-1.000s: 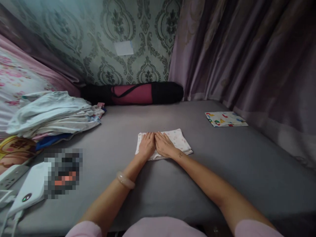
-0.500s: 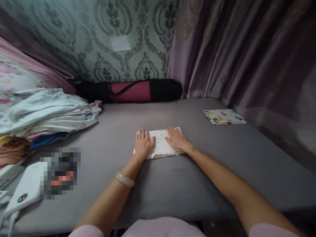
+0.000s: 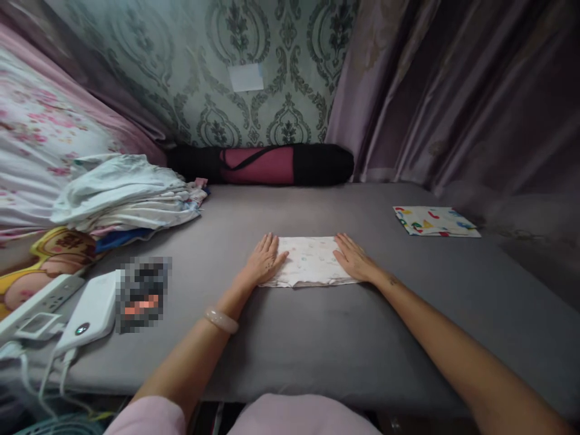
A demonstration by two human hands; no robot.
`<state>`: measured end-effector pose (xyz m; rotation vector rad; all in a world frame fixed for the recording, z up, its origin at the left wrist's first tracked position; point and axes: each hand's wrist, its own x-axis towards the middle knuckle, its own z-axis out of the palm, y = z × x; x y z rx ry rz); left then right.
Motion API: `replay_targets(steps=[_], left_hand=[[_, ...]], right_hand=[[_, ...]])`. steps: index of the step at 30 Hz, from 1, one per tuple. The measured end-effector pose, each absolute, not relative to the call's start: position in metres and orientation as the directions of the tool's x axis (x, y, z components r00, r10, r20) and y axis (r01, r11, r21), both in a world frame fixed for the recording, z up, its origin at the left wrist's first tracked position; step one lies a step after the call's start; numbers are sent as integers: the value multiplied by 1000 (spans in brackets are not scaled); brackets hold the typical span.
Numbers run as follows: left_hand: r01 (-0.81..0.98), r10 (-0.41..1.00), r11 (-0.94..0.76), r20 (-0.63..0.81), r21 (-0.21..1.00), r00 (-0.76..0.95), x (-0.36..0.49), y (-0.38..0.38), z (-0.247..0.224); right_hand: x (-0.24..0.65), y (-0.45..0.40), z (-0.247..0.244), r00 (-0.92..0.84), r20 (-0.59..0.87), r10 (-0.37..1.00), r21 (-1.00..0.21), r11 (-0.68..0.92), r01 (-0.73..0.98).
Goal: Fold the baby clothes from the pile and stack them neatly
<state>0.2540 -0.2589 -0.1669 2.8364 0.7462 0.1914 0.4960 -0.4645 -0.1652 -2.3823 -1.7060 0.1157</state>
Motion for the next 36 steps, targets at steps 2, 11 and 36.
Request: replay_targets(steps=[2,11,36], left_hand=[[510,535,-829,55,231,843,240,-253,-168],[580,611,-781,93,233,786,192,-257,-167],[509,567,-815,194,278,801,186,-251,-178]], right_hand=[[495,-464,-161,333,35,942,-192,-320,928],[416,-406,-136,261,71,963,-185,-244,952],[368,-402,-132,296,92,951,-229,-269,935]])
